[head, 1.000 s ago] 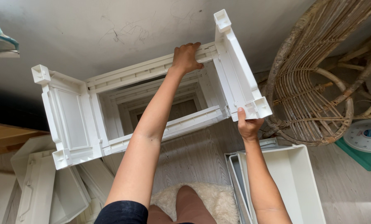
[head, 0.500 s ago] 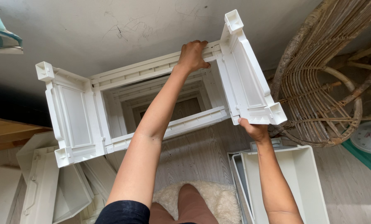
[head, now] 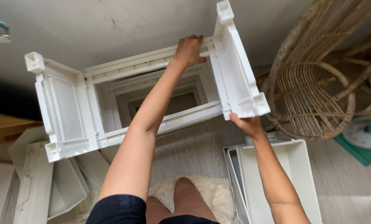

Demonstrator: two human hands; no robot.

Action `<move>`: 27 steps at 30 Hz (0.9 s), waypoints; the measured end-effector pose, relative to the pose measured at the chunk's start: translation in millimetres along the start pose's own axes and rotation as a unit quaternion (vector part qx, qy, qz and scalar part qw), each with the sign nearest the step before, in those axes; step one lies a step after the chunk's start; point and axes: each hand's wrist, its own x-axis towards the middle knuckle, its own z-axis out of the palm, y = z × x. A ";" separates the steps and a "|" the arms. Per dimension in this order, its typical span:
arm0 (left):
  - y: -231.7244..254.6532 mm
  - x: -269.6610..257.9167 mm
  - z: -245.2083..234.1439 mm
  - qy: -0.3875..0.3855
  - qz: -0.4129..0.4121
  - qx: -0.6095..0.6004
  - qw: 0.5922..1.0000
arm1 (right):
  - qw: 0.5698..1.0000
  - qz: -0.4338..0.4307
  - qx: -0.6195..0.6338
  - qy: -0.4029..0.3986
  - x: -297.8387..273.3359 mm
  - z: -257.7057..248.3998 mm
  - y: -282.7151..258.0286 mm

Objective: The person assembles a white plastic storage unit by hand. They connect side panels to a base frame, insert a middle shelf, and attach a top lid, securing each piece by snapping the interlocking tabs into place.

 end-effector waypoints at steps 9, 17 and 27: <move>59.6 -149.9 62.4 -0.079 -0.066 -0.006 0.995 | 0.995 0.063 0.011 -0.071 29.8 -28.8 -7.2; 80.2 -187.9 81.0 -0.022 0.028 -0.034 0.999 | 0.993 0.073 0.044 -0.086 35.3 -30.8 -18.2; 98.2 -198.8 13.6 -0.048 0.042 -0.141 0.988 | 0.995 0.061 0.021 -0.071 34.2 -35.5 -27.6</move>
